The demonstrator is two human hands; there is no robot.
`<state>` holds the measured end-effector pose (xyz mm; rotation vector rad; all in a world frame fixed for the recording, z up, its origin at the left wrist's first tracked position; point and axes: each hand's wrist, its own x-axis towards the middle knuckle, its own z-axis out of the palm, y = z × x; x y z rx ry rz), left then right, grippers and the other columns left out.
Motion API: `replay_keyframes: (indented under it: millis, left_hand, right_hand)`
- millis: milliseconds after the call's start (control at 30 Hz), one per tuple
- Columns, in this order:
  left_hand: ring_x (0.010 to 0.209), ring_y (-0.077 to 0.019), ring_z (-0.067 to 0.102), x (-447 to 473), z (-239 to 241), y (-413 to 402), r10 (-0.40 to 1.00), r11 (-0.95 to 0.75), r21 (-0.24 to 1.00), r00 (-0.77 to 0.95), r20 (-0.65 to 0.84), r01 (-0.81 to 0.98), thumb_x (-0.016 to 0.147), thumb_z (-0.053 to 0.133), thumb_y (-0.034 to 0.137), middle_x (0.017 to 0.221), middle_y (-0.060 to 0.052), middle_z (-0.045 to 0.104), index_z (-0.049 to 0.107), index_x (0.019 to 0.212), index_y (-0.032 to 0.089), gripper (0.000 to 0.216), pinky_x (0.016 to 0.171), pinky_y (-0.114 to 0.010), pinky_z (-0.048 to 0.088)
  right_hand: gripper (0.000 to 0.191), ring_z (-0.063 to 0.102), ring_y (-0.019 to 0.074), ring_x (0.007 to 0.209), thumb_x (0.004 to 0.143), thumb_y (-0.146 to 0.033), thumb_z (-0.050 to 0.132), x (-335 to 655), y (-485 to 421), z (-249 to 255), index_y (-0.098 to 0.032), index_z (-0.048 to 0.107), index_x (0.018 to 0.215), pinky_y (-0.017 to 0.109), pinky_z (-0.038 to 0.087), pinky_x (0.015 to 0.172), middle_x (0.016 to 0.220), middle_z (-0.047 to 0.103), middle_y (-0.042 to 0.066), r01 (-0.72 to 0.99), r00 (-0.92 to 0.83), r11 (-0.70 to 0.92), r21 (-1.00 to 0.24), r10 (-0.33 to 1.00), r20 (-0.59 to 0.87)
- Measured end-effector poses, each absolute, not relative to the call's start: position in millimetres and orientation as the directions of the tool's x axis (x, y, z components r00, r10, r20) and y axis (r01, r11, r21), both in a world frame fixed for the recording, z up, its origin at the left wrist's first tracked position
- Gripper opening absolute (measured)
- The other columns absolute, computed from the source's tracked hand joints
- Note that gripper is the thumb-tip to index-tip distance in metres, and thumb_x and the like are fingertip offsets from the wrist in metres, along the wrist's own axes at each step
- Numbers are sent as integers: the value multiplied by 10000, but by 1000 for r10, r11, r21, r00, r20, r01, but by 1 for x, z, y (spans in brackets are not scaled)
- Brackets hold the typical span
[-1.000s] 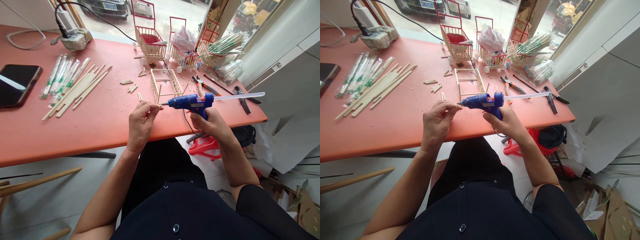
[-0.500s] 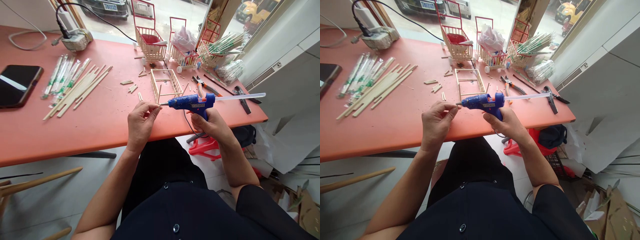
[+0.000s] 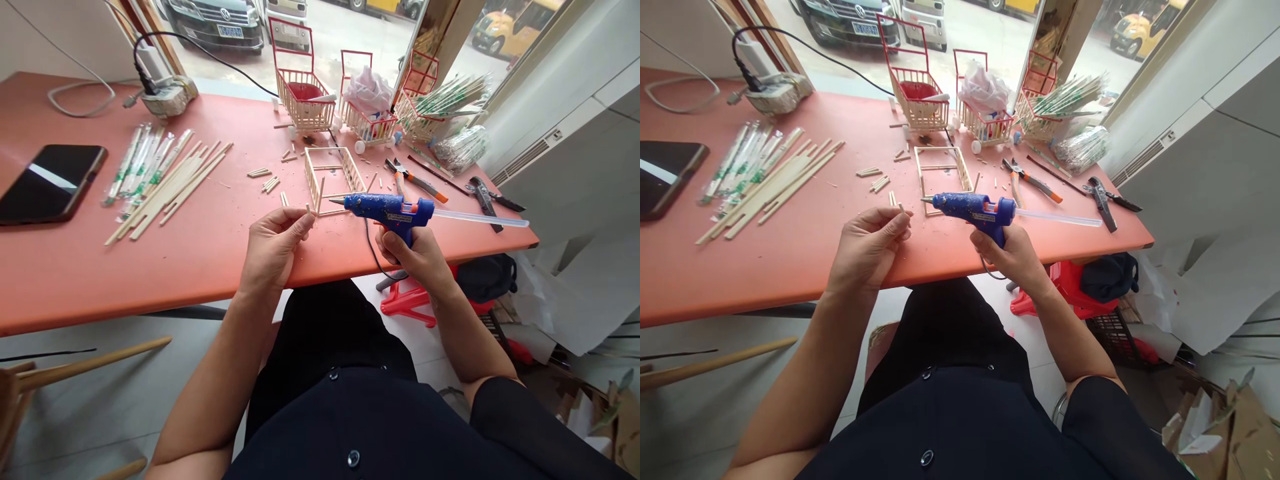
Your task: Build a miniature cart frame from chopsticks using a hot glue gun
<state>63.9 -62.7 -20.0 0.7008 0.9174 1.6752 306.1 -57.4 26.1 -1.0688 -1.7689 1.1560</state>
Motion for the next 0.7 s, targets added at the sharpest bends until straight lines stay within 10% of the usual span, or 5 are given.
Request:
replay_keyframes:
  millis: [433, 700]
  left_hand:
    - [574, -47, 583, 90, 17, -64, 922, 170, 305, 42, -385, -937, 1128, 589, 190, 681, 26, 634, 689, 766, 152, 378, 541, -158, 438]
    - [596, -47, 568, 99, 24, -69, 921, 127, 244, 23, -388, -962, 1139, 570, 200, 687, 27, 627, 687, 771, 156, 388, 566, -155, 445]
  right_hand:
    - [701, 455, 113, 541, 931, -862, 655, 307, -68, 17, -198, 584, 719, 294, 335, 530, 620, 521, -10, 191, -389, 301, -934, 897, 210]
    - [671, 426, 124, 593, 992, -814, 606, 302, -71, 18, -223, 500, 694, 296, 325, 549, 621, 475, -14, 267, -400, 359, -894, 886, 236]
